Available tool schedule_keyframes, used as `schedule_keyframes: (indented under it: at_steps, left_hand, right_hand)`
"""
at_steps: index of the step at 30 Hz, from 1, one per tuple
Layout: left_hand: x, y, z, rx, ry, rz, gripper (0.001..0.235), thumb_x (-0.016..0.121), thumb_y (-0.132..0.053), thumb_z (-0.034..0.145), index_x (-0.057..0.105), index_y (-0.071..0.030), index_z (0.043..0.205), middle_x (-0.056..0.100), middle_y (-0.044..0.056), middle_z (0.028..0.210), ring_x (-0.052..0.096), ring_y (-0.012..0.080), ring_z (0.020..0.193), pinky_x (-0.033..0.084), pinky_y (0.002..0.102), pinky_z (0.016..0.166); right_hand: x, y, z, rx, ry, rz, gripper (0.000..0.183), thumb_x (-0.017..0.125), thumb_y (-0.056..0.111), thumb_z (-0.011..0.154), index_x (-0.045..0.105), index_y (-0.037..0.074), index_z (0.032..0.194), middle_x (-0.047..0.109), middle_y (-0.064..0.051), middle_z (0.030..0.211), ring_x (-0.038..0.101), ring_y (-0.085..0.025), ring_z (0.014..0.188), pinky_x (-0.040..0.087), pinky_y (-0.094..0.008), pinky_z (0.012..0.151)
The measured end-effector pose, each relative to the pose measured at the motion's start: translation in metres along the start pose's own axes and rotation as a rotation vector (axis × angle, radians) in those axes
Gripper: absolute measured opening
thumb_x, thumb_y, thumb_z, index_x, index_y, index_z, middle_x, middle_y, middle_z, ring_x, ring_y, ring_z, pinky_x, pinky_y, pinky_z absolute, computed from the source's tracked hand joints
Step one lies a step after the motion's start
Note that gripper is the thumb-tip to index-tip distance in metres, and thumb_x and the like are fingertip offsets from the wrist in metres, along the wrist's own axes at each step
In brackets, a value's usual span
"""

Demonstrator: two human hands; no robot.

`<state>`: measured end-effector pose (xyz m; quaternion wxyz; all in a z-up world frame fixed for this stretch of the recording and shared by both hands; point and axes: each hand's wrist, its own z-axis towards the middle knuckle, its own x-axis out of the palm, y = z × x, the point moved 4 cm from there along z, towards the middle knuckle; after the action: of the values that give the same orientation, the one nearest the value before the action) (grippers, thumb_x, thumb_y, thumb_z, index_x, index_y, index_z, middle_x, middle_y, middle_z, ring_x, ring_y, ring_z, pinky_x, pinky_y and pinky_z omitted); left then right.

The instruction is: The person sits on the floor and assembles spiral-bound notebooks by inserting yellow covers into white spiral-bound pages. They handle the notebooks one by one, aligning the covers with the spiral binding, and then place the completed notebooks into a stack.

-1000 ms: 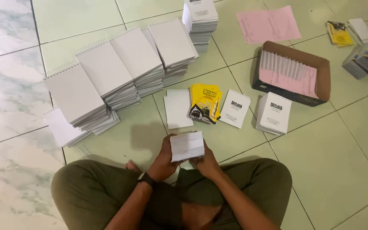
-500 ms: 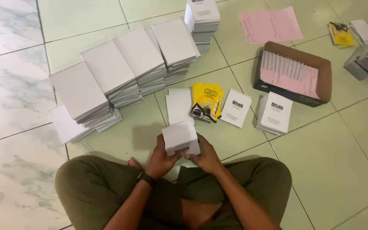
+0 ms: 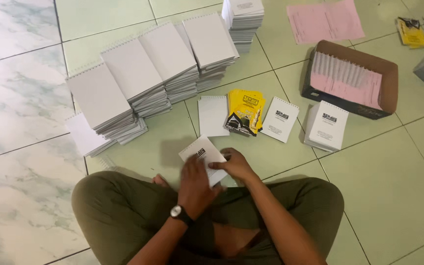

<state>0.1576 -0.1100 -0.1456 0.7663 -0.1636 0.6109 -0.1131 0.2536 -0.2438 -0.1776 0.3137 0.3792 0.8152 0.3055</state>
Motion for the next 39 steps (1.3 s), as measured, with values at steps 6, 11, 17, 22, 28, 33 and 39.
schedule_keyframes:
  at_steps: [6,11,17,22,28,33,39]
  left_hand:
    - [0.038,-0.018,0.001,0.166,0.081,0.525,0.057,0.062,-0.035,0.096,0.056,0.005,0.136,0.060,0.027,0.128,0.059,0.0425,0.124,0.046,0.050,0.108]
    - [0.040,-0.025,0.009,0.229,0.049,0.620,0.048,0.047,-0.023,0.099,0.057,0.006,0.136,0.066,0.031,0.119,0.066,0.0462,0.113,0.052,0.054,0.099]
    - [0.029,-0.008,0.042,0.201,0.299,0.445,0.085,0.068,-0.035,0.077,0.045,0.012,0.143,0.066,0.036,0.108,0.070,0.0494,0.105,0.059,0.049,0.088]
    - [0.007,0.021,0.064,0.064,0.562,0.122,0.089,0.074,-0.042,0.071,0.050,0.009,0.140,0.069,0.026,0.101,0.074,0.0414,0.092,0.061,0.049,0.076]
    - [0.019,0.027,0.065,0.117,0.489,0.132,0.073,0.078,-0.052,0.074,0.063,0.002,0.121,0.069,0.018,0.088,0.074,0.0328,0.078,0.061,0.040,0.064]
    - [0.011,0.021,0.067,0.130,0.527,0.069,0.066,0.074,-0.045,0.074,0.063,0.006,0.114,0.069,0.021,0.087,0.075,0.0350,0.078,0.061,0.042,0.064]
    - [0.018,0.027,0.064,0.160,0.454,0.062,0.074,0.076,-0.052,0.073,0.063,0.009,0.114,0.068,0.022,0.085,0.074,0.0361,0.077,0.062,0.044,0.064]
  right_hand:
    - [-0.010,-0.023,0.006,0.059,0.055,0.278,0.089,0.081,0.046,0.087,0.043,0.001,0.153,0.058,-0.032,0.138,0.055,-0.043,0.130,0.046,-0.055,0.107]
    - [-0.011,-0.025,-0.007,0.091,0.047,0.599,0.081,0.070,0.054,0.097,0.044,-0.003,0.148,0.053,-0.032,0.142,0.052,-0.044,0.133,0.046,-0.056,0.110]
    - [-0.008,-0.027,-0.013,0.147,0.015,0.728,0.082,0.039,0.059,0.108,0.034,-0.009,0.154,0.042,-0.035,0.145,0.046,-0.045,0.138,0.040,-0.055,0.117]
    - [-0.003,-0.071,0.015,0.158,-0.051,0.749,0.045,0.046,0.018,0.109,0.049,-0.009,0.144,0.055,-0.029,0.129,0.058,-0.036,0.119,0.050,-0.050,0.108]
    - [-0.002,-0.054,-0.003,0.070,-0.070,0.598,0.042,0.054,-0.002,0.099,0.055,-0.011,0.140,0.057,-0.034,0.131,0.059,-0.040,0.123,0.051,-0.050,0.106]
    - [-0.004,-0.072,0.008,-0.115,-0.201,0.199,0.035,0.060,-0.002,0.094,0.067,-0.005,0.129,0.068,-0.027,0.119,0.066,-0.034,0.107,0.055,-0.045,0.093]
    - [-0.003,-0.059,0.000,-0.187,-0.321,-0.142,0.029,0.064,0.008,0.097,0.075,0.003,0.123,0.075,-0.023,0.117,0.068,-0.042,0.117,0.054,-0.050,0.100]
